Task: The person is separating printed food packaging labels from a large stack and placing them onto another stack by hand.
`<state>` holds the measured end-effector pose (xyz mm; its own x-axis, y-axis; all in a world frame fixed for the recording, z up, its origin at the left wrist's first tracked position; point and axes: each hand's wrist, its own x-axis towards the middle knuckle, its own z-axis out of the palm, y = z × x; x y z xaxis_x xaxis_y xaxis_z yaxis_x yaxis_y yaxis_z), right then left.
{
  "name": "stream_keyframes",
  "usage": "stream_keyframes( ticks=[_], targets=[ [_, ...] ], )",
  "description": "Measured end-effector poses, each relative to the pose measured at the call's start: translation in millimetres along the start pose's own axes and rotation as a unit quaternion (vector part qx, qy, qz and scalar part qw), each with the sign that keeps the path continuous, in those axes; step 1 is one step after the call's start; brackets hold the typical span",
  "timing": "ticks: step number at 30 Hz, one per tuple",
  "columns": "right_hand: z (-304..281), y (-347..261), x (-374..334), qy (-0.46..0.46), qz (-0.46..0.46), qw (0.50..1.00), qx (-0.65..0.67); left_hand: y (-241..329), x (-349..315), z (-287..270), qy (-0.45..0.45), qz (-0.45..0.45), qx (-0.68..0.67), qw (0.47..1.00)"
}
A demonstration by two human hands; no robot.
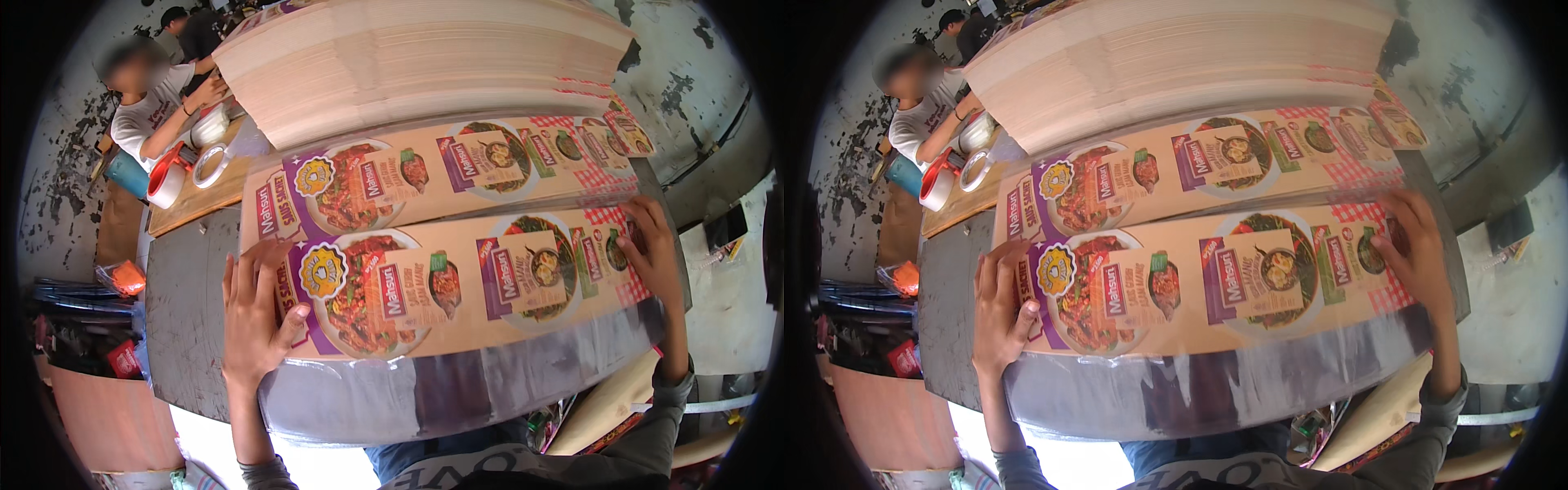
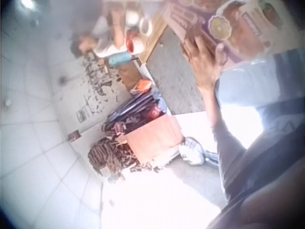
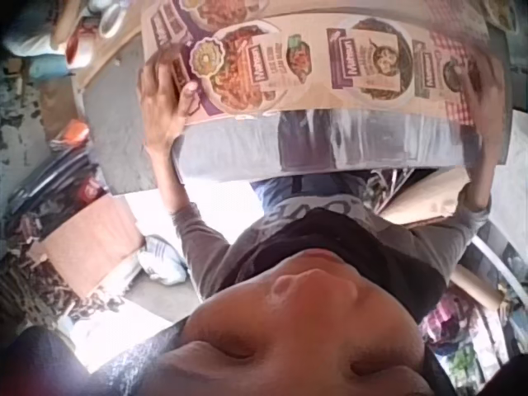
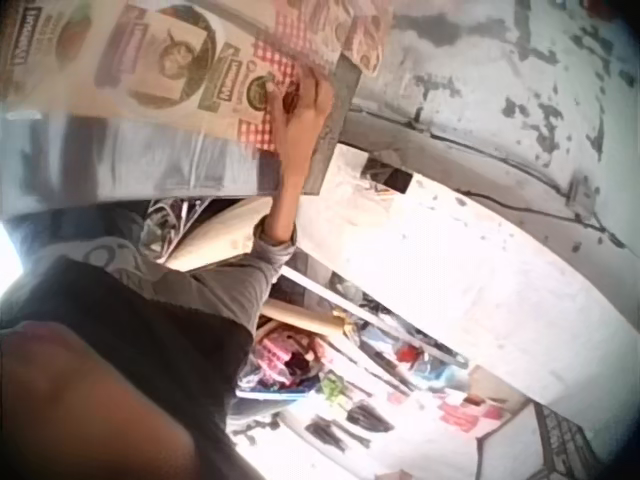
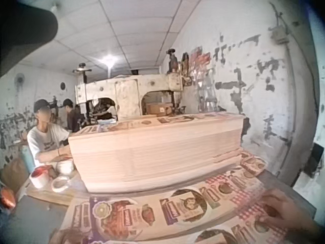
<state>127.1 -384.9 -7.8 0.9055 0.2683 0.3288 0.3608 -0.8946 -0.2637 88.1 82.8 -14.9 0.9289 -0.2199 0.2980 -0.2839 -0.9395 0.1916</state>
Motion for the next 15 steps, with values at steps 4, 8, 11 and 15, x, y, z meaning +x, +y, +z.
stream_keyframes(
  ticks=[4, 8, 11, 15],
  targets=[
    [6.6, 1.6, -1.8, 0.03, 0.034, 0.999, -0.022, 7.4, 3.6, -0.5, 0.023, -0.013, 0.007, 1.0],
    [9.2, -0.4, 2.5, 0.048, 0.018, 0.998, -0.032, 11.3, 1.5, -0.4, 0.034, -0.037, 0.016, 0.999],
    [9.4, -4.0, 5.7, 0.048, 0.024, 0.998, -0.026, 9.4, -0.6, -0.4, 0.042, -0.041, 0.018, 0.998],
    [9.4, -1.8, 7.3, 0.045, 0.02, 0.998, -0.029, 10.1, -0.5, 0.9, 0.055, -0.045, 0.028, 0.997]
  ],
)
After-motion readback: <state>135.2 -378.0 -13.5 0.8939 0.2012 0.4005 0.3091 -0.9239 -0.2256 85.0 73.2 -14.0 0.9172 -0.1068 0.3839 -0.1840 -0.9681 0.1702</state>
